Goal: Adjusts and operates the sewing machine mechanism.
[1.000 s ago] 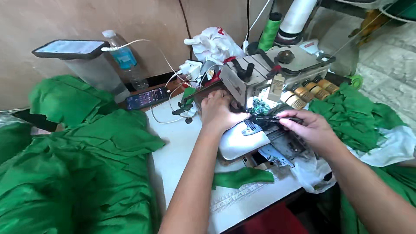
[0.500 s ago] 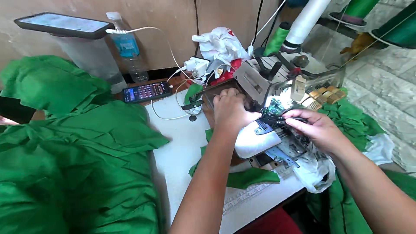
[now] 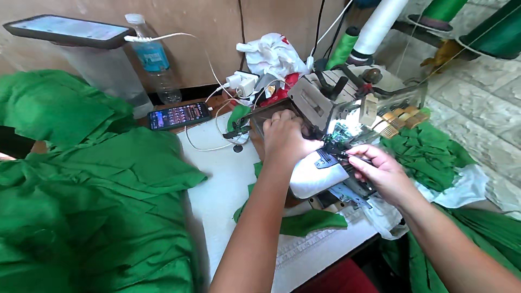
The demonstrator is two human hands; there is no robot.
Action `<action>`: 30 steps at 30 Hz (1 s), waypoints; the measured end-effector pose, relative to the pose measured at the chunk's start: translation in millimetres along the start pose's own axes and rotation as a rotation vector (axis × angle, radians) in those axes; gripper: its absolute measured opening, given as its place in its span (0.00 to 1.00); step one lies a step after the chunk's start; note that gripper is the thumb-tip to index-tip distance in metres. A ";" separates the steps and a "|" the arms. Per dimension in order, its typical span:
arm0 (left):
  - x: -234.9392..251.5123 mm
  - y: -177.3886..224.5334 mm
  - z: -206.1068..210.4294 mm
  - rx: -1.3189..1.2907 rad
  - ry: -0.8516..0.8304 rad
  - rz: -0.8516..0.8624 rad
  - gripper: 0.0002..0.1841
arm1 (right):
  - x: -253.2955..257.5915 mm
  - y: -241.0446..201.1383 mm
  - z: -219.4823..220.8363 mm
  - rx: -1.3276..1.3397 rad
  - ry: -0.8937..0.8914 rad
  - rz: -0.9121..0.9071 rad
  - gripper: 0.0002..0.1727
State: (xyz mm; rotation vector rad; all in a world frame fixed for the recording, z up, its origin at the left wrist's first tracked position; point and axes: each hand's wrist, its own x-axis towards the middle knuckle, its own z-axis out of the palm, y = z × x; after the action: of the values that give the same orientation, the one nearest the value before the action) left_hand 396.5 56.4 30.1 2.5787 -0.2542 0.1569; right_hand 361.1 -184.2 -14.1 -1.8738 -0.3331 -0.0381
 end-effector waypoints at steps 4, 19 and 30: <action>0.5 0.9 -0.8 -0.007 -0.019 -0.017 0.27 | -7.5 2.3 13.2 0.143 0.043 0.076 0.07; -1.0 -2.6 4.3 -0.003 0.053 0.014 0.25 | -28.6 6.0 17.1 0.219 0.232 0.199 0.13; -3.4 -3.2 4.8 0.011 0.077 0.031 0.25 | -26.7 11.9 -15.9 -0.179 0.104 -0.030 0.16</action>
State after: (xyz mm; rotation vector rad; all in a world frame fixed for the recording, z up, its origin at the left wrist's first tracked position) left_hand 394.1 57.0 24.0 2.5736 -0.2651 0.2693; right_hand 340.6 -208.0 -25.0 -2.0348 -0.2943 -0.1909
